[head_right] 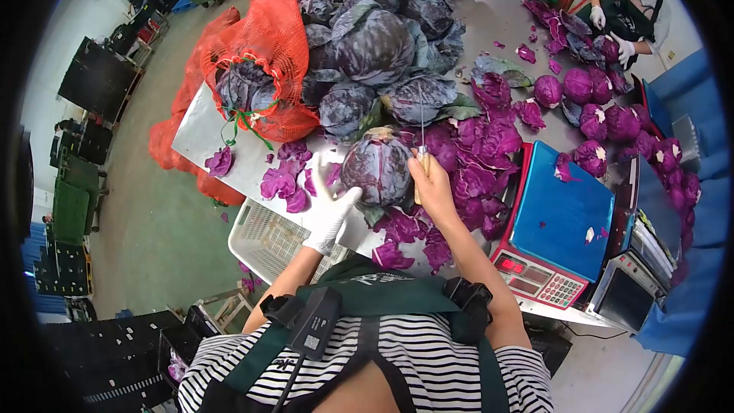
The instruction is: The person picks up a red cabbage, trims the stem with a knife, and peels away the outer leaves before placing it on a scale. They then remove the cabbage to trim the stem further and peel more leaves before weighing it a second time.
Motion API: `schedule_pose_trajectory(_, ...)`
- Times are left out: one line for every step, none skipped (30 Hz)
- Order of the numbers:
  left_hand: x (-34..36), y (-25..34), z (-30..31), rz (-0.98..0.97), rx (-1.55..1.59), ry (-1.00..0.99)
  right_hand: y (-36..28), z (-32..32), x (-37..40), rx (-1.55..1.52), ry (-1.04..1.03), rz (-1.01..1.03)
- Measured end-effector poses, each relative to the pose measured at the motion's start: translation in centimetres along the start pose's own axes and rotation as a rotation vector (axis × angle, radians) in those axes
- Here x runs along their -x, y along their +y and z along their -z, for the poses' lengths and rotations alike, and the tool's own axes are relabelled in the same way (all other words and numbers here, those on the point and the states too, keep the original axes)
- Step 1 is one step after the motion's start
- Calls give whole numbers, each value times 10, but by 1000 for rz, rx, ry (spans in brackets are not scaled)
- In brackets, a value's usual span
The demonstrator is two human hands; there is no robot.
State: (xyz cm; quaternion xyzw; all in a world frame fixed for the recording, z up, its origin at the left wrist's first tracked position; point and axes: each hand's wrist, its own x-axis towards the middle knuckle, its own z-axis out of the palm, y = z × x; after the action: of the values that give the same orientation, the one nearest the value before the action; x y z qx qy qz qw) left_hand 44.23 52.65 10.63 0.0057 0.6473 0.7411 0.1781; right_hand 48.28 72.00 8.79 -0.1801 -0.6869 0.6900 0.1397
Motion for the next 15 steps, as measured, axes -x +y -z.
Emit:
schedule_pose_trajectory(-17,-11,10,-42,-277,-171,1,-4,-1,2,-2,1)
schedule_pose_trajectory(-17,-6,7,-39,-322,-135,0,-8,0,28,-3,20)
schedule_pose_trajectory(-10,11,-5,-29,-361,-102,-1,-10,3,61,-4,32)
schedule_pose_trajectory(-12,6,-6,-20,-348,-105,-3,-12,5,74,-15,79)
schedule_pose_trajectory(-18,0,-6,-78,-196,-111,-8,-15,7,85,-15,77)
schedule_pose_trajectory(-23,-3,-4,-140,-46,-114,-15,-18,11,54,-13,33)
schedule_pose_trajectory(-24,5,-1,-138,-40,-113,-23,-21,17,20,-8,-15)
schedule_pose_trajectory(-22,17,4,-273,-173,-85,-36,-25,24,9,-31,-53)
schedule_pose_trajectory(-19,32,10,-404,-305,-55,-38,-31,29,13,-29,-60)
schedule_pose_trajectory(-19,53,24,-471,-539,-61,-39,-36,36,-42,-62,-94)
schedule_pose_trajectory(-17,68,35,-503,-665,-69,-40,-40,42,-101,-95,-127)
schedule_pose_trajectory(-13,84,45,-489,-788,-94,-45,-42,50,-256,-229,-269)
schedule_pose_trajectory(-10,92,54,-473,-912,-117,-35,-42,54,-249,-302,-317)
schedule_pose_trajectory(-8,90,61,-426,-950,-124,-21,-45,56,-243,-363,-294)
schedule_pose_trajectory(-7,83,65,-412,-960,-122,-9,-49,59,-242,-422,-273)
